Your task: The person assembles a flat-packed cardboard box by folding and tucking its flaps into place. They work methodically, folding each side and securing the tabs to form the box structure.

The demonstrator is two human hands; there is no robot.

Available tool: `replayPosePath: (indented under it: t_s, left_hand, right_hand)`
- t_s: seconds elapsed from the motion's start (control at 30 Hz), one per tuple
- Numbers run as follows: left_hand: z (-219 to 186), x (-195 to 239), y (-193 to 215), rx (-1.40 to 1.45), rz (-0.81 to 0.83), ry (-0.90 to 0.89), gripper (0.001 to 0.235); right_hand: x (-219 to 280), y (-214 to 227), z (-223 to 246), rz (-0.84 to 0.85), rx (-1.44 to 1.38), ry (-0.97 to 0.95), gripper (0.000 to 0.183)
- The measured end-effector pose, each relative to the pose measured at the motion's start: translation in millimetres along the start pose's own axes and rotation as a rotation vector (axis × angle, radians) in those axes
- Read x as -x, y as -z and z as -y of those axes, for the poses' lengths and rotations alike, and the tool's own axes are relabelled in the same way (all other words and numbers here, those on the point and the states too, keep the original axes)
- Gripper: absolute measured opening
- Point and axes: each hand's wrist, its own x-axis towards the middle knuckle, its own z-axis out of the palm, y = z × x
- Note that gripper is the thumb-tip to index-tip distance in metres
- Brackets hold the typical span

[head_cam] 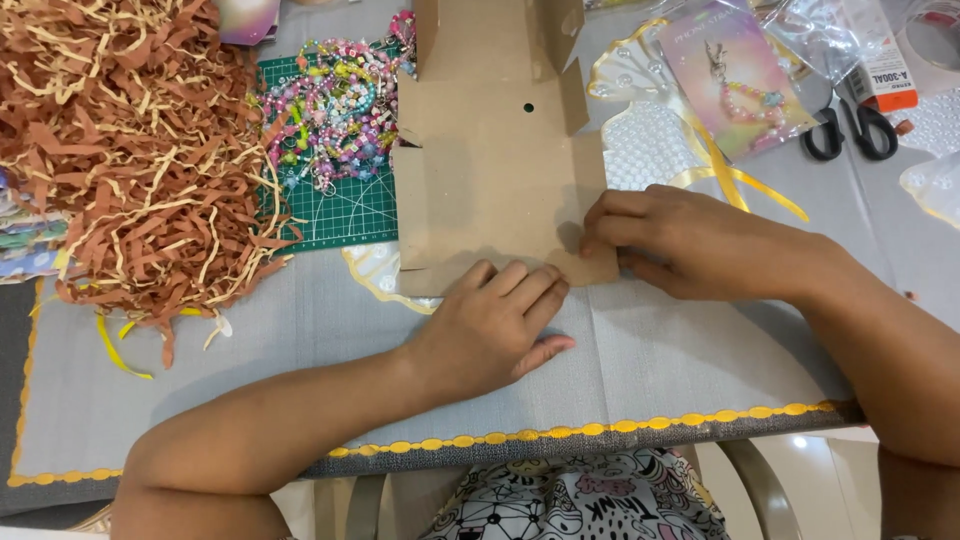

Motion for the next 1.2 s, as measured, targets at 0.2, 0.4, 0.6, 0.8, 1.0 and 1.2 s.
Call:
replayPosePath:
  t_s: [0.2,0.4,0.6,0.8,1.0,1.2]
  left_hand:
    - [-1,2,-3,-0.026,-0.005,-0.006,0.058]
    - [0,0,1,-0.022,0.015,-0.003,0.061]
    - [-1,0,0,-0.008,0.019,0.004,0.061]
    - [-1,-2,-1,-0.043,0.028,0.012,0.069]
    - [0,-2,-2,-0.014,0.058,0.014,0.06]
    - [1,-3,-1,-0.035,0.063,0.004,0.061]
  right_hand:
    - [1,4,-10,-0.063,0.008,-0.014,0.017]
    - [-1,6,-5,-0.126,0.001,0.073,0.004]
    - [-1,3,-1,-0.105,-0.012,0.057,0.008]
    - [4,2,0,-0.198,0.154,-0.087,0.017]
    - [0,0,-12,-0.187,0.167,-0.028,0.002]
    - [-1,0,-12,-0.175,0.141,-0.031,0.018]
